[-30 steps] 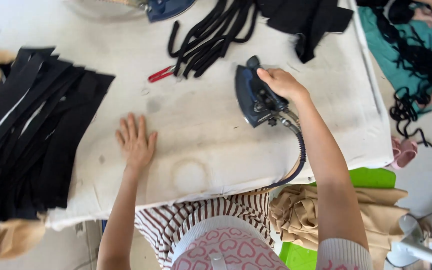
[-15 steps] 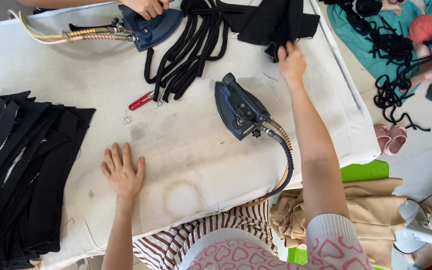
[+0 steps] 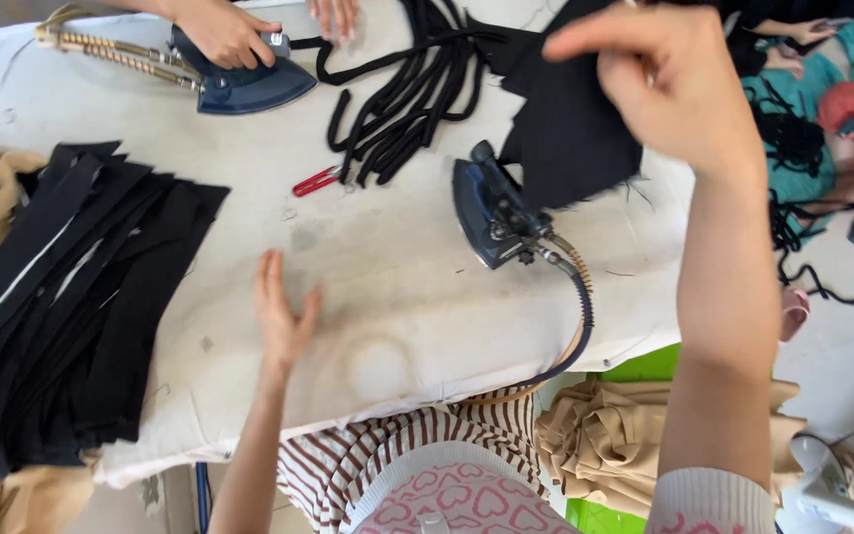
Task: The person irons multiple black fabric pieces on a white ironing board. They repeatedly fold the fabric, press it with a steam iron, and place the finished pieces into a stack. Another person is visible nearby handling similar fabric.
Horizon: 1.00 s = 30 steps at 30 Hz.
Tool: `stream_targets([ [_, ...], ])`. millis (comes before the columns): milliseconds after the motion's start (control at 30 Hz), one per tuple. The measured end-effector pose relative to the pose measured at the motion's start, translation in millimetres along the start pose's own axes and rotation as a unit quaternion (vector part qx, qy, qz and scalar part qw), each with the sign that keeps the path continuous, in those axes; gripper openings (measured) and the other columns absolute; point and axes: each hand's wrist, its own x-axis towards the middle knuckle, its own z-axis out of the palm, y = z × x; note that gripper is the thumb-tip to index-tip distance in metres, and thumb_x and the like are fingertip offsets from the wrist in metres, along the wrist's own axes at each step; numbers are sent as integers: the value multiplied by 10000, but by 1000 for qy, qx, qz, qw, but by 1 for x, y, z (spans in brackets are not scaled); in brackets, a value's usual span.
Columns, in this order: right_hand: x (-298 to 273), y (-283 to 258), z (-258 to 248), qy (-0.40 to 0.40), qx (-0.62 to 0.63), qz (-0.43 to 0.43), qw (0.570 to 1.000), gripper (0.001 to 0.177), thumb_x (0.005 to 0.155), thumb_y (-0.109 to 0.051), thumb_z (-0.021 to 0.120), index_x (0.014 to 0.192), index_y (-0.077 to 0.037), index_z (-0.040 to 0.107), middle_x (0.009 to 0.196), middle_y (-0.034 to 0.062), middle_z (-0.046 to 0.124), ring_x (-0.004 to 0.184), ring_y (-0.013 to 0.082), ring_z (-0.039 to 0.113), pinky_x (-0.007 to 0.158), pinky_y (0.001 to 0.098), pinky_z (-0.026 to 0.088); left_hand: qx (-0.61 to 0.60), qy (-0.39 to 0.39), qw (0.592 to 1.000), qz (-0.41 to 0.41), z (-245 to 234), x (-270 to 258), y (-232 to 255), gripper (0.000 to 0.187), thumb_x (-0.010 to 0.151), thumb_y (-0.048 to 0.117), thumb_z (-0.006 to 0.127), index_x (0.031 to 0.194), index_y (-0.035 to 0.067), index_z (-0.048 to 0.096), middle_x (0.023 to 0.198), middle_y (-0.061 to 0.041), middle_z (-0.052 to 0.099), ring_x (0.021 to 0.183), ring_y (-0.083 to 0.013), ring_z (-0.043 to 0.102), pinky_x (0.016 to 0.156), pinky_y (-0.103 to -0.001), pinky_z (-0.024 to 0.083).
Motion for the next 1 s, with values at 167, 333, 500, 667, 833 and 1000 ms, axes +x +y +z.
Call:
stream_targets([
  [167,10,-87,10,-137,31,-60,988,376,942,136,437,1105,-54,718,1137,122,706,584,139,510,544,274,321,-206,-77,975,-25,-20,18,74,941,847,352,730,1532,45,163,1586,-210,212,1497,-353,168,1225,-489,146],
  [333,16,-116,18,-209,143,-142,957,343,919,158,383,1076,30,659,1043,185,687,715,189,668,574,229,465,-252,-171,952,-40,-48,19,95,1074,813,392,759,1550,94,37,1640,-136,74,1529,-321,42,1229,-499,80],
  [500,23,-95,41,-209,151,-99,961,297,968,77,393,1122,34,643,1072,194,677,726,229,595,661,294,444,-367,-303,876,-74,-59,-4,76,533,847,295,729,1193,81,386,1165,-53,426,1103,-173,368,920,-338,278],
  [667,18,7,106,-104,204,23,973,381,1016,80,416,1396,90,424,1275,217,534,1169,265,556,1002,318,422,-370,-344,852,-137,-45,-28,20,355,947,164,657,666,142,442,673,91,342,624,-27,337,518,-241,252],
  [833,-40,110,171,-182,-136,427,875,620,1018,-318,544,1505,-89,236,1439,276,267,1267,511,366,994,632,339,-177,-288,862,-378,-48,-21,-14,246,889,208,674,1124,139,648,846,-19,726,802,-120,632,738,-265,447],
  [1000,-117,186,216,-184,-101,457,864,616,1068,-530,444,1416,-22,466,1101,279,540,1061,460,556,900,606,425,-228,-260,868,-355,-39,-43,-45,372,837,20,712,1194,111,656,832,-101,719,730,-167,673,695,-296,532],
])
